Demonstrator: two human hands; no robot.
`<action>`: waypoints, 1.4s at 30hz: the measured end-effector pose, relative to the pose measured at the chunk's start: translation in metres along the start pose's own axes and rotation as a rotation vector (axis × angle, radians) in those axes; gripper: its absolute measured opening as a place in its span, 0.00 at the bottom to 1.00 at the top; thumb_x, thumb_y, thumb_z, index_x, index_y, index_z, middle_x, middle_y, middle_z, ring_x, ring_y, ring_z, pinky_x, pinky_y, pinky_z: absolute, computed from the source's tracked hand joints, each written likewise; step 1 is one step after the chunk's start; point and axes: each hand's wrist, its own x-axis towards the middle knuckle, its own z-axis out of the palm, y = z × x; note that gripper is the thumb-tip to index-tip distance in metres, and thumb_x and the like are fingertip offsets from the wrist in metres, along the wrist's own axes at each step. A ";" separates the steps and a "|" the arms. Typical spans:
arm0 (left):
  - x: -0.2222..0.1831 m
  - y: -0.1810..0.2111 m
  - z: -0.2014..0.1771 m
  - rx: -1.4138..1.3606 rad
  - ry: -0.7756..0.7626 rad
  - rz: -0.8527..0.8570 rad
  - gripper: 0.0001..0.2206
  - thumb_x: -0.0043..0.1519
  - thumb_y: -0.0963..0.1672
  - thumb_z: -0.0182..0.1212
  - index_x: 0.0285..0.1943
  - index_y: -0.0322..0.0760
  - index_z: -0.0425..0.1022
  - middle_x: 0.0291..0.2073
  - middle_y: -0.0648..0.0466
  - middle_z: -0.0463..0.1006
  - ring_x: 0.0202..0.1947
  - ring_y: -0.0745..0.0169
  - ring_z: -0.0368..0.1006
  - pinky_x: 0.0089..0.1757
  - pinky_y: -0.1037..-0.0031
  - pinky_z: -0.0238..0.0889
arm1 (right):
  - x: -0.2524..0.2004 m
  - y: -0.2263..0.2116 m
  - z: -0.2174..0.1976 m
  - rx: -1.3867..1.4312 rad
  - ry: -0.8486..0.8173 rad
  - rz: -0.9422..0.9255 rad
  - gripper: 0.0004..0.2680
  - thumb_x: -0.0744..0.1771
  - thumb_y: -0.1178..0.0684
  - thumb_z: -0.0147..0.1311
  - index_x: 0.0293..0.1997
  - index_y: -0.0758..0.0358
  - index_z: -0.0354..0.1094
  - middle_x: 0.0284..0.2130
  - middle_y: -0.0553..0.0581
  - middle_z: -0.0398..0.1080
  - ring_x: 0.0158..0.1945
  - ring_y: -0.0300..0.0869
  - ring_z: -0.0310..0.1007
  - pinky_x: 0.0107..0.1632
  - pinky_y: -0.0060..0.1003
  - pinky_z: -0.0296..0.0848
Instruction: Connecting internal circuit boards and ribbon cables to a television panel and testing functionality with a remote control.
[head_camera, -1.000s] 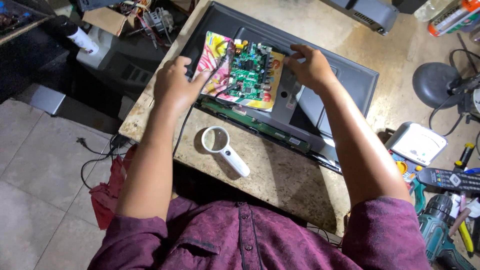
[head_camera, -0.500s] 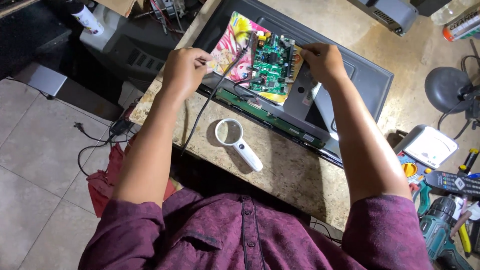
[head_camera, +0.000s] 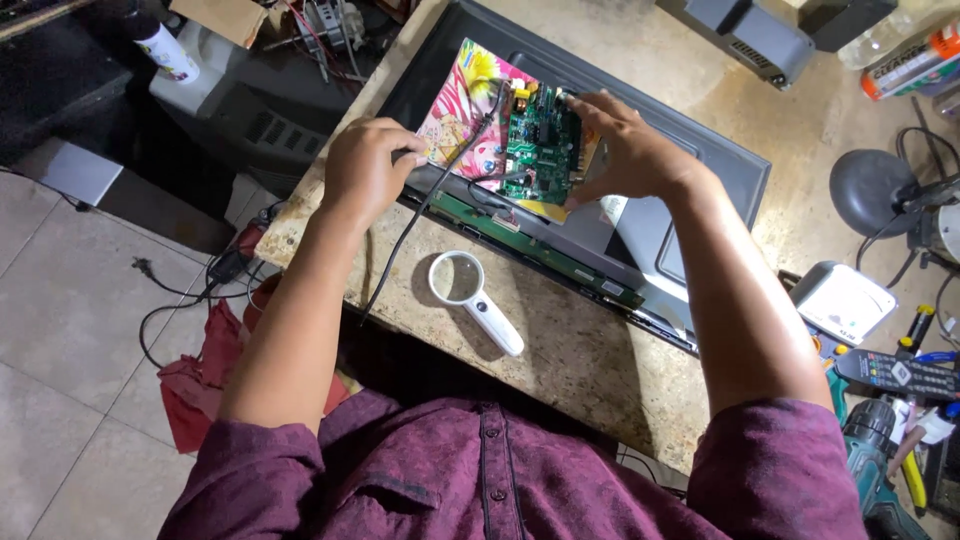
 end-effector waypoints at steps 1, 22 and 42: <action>0.001 0.000 0.001 0.000 0.006 0.002 0.06 0.58 0.40 0.74 0.42 0.40 0.87 0.42 0.53 0.85 0.43 0.54 0.78 0.41 0.63 0.73 | 0.002 0.004 0.002 -0.004 0.003 -0.002 0.47 0.55 0.44 0.73 0.79 0.48 0.36 0.78 0.55 0.34 0.80 0.53 0.25 0.72 0.66 0.41; -0.078 0.022 -0.025 0.112 0.279 -0.059 0.14 0.62 0.43 0.71 0.55 0.39 0.77 0.52 0.48 0.77 0.55 0.43 0.67 0.49 0.59 0.67 | -0.027 -0.025 0.033 -0.118 0.203 0.004 0.45 0.58 0.23 0.53 0.79 0.56 0.33 0.75 0.71 0.33 0.76 0.70 0.33 0.71 0.73 0.34; -0.271 -0.023 0.025 -0.076 0.215 -0.186 0.06 0.64 0.43 0.67 0.40 0.34 0.77 0.33 0.46 0.79 0.39 0.40 0.77 0.44 0.57 0.70 | -0.215 -0.027 0.277 0.000 1.082 0.109 0.15 0.64 0.54 0.66 0.57 0.56 0.73 0.37 0.53 0.66 0.32 0.45 0.71 0.34 0.39 0.73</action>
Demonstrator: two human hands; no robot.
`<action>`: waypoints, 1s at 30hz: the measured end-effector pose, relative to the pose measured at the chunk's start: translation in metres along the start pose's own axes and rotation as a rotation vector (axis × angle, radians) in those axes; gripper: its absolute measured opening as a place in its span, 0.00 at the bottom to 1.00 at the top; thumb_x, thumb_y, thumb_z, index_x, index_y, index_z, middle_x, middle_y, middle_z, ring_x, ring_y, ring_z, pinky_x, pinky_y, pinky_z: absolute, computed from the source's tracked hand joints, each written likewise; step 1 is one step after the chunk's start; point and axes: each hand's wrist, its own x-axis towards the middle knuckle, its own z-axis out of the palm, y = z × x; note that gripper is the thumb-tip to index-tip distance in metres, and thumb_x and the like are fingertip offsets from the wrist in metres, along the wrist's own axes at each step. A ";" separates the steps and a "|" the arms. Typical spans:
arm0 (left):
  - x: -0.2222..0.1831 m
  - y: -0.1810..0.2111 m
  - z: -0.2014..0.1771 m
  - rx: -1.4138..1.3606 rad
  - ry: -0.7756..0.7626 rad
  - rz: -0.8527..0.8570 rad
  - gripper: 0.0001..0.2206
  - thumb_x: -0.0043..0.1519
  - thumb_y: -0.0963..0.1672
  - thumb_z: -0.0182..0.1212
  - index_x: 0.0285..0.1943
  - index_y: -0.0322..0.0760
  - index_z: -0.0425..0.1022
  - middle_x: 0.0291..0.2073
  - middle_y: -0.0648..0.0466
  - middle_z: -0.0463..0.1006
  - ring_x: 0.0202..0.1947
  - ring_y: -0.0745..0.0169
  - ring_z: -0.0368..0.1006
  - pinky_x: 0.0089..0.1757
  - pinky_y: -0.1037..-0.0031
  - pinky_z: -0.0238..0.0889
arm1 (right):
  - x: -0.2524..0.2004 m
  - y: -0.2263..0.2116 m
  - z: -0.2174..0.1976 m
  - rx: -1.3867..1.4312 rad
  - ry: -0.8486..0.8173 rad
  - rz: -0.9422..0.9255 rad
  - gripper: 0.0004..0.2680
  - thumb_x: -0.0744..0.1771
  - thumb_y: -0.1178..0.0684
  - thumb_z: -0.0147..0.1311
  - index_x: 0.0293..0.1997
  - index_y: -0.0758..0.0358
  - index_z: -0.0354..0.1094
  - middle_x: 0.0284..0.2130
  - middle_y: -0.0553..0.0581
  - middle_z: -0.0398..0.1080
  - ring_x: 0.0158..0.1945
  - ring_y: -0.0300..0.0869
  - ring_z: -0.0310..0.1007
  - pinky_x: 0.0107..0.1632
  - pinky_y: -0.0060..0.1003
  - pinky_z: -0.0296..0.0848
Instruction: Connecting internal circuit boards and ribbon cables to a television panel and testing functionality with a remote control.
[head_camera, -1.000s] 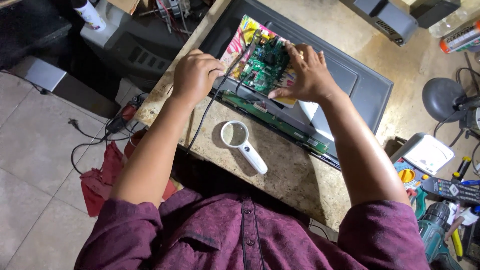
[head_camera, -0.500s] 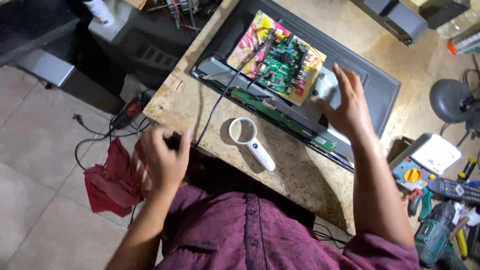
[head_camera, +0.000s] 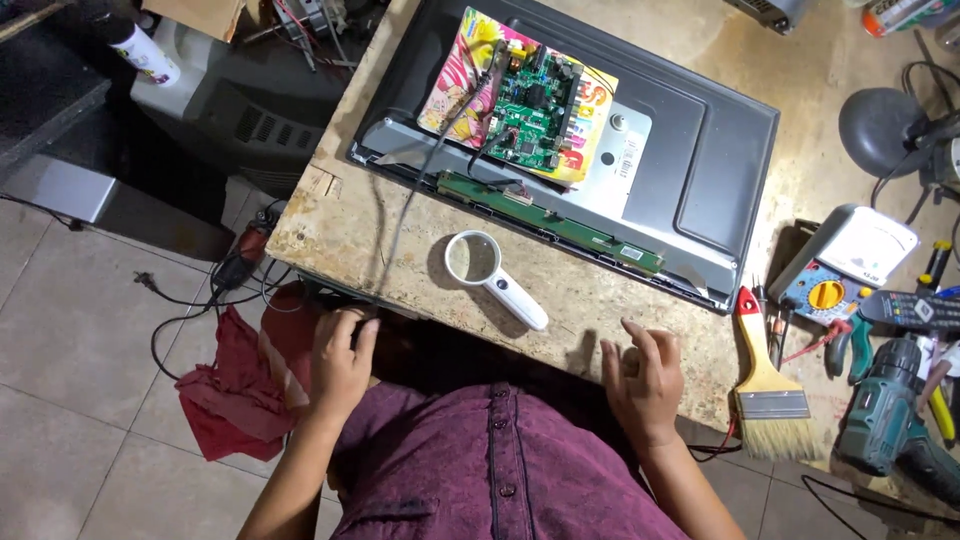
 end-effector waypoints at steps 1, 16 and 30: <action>0.001 0.000 -0.005 -0.001 -0.001 0.003 0.06 0.64 0.43 0.67 0.40 0.34 0.77 0.33 0.46 0.79 0.39 0.40 0.77 0.44 0.57 0.70 | -0.006 0.008 0.006 -0.001 0.002 0.002 0.15 0.64 0.54 0.66 0.57 0.56 0.73 0.37 0.53 0.66 0.32 0.45 0.71 0.34 0.39 0.73; 0.169 -0.040 -0.090 -0.037 0.131 -0.382 0.06 0.77 0.42 0.53 0.54 0.34 0.73 0.36 0.50 0.82 0.21 0.62 0.73 0.29 0.71 0.67 | 0.000 -0.004 0.005 -0.116 -0.016 -0.102 0.07 0.69 0.53 0.58 0.49 0.64 0.73 0.37 0.61 0.70 0.31 0.45 0.69 0.29 0.37 0.65; 0.159 -0.006 -0.127 -0.249 -0.159 -0.782 0.09 0.73 0.49 0.52 0.45 0.46 0.73 0.34 0.62 0.79 0.23 0.75 0.76 0.15 0.77 0.45 | -0.013 0.008 0.010 -0.058 0.138 -0.212 0.06 0.72 0.57 0.55 0.51 0.71 0.72 0.35 0.63 0.66 0.27 0.43 0.61 0.30 0.37 0.67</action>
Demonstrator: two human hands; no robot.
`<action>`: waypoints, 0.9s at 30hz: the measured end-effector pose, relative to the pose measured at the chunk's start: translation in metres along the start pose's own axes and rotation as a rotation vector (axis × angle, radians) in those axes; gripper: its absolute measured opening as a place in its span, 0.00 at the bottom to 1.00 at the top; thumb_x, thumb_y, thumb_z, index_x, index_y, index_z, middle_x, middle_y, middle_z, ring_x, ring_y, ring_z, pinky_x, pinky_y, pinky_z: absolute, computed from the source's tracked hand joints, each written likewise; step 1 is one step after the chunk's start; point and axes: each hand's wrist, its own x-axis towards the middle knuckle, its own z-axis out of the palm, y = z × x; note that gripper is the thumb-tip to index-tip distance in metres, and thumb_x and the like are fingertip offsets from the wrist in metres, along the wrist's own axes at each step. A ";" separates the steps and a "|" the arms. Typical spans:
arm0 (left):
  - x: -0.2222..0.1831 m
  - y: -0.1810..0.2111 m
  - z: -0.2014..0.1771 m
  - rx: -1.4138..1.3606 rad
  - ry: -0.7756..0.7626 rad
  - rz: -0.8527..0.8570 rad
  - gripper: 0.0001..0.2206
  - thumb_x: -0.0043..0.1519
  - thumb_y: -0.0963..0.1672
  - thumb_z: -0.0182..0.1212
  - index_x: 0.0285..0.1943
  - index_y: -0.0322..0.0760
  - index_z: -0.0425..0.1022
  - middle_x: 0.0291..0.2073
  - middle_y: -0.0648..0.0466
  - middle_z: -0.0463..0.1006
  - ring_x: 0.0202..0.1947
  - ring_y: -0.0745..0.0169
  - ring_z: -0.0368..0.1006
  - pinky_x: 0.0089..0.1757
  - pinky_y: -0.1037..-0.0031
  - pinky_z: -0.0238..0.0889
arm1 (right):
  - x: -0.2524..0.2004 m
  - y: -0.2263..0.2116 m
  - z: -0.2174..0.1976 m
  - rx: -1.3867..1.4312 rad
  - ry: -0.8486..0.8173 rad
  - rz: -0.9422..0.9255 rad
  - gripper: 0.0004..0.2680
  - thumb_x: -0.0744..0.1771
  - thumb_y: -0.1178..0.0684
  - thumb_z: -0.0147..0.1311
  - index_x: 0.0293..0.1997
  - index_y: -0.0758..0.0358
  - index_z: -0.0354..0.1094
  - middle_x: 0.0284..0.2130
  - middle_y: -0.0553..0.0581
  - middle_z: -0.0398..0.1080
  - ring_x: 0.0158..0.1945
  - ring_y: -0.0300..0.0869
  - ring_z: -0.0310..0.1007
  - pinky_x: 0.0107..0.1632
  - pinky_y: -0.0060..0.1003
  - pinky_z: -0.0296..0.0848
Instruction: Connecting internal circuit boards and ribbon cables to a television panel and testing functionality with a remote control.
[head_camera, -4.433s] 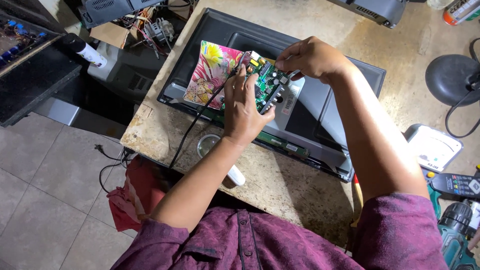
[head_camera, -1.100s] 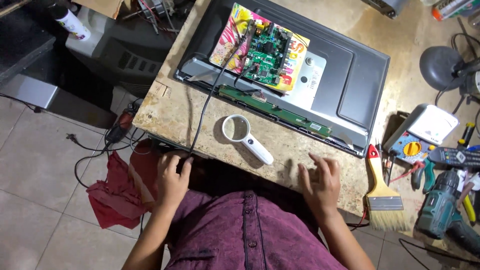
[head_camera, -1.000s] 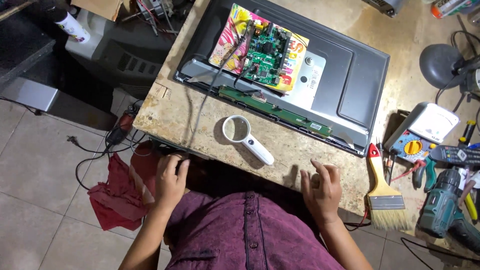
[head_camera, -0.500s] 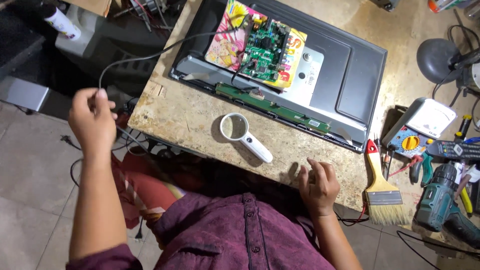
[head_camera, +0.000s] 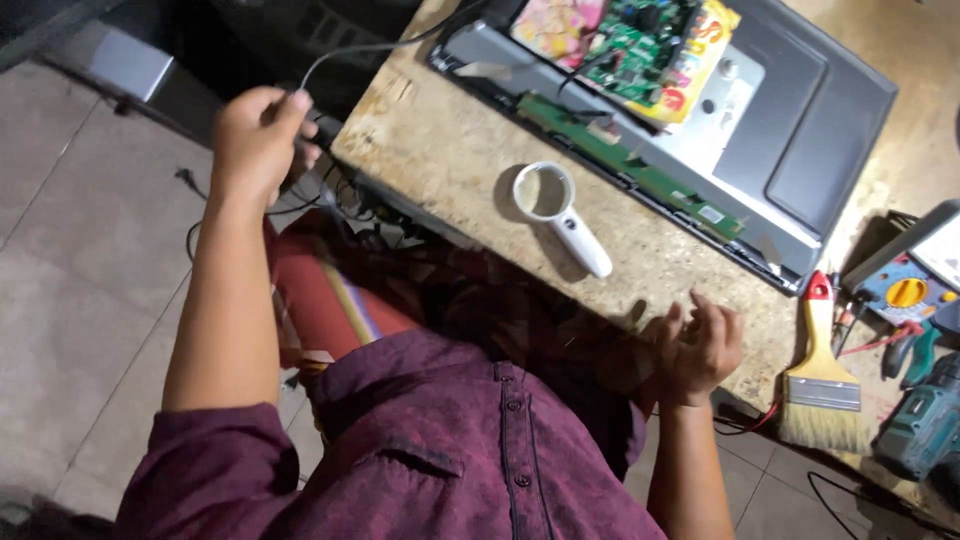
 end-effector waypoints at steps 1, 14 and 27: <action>0.000 0.003 -0.004 -0.003 0.009 -0.009 0.09 0.73 0.49 0.52 0.45 0.46 0.73 0.34 0.62 0.79 0.23 0.75 0.76 0.15 0.77 0.45 | -0.003 0.001 0.001 0.009 -0.006 -0.007 0.06 0.72 0.57 0.55 0.51 0.71 0.72 0.35 0.63 0.66 0.27 0.43 0.61 0.30 0.37 0.67; 0.016 -0.007 -0.007 -0.510 -0.429 -0.066 0.09 0.70 0.49 0.58 0.41 0.43 0.73 0.33 0.57 0.78 0.32 0.70 0.77 0.36 0.82 0.78 | 0.064 -0.270 0.117 0.761 -1.049 0.205 0.27 0.67 0.33 0.49 0.70 0.56 0.50 0.62 0.61 0.63 0.60 0.53 0.69 0.54 0.46 0.70; -0.144 -0.123 -0.015 0.046 -0.285 0.207 0.22 0.68 0.55 0.42 0.49 0.45 0.83 0.59 0.59 0.79 0.62 0.62 0.71 0.59 0.69 0.56 | 0.260 -0.349 0.137 1.502 -0.797 0.789 0.18 0.67 0.41 0.47 0.45 0.69 0.73 0.21 0.51 0.61 0.24 0.37 0.59 0.27 0.32 0.57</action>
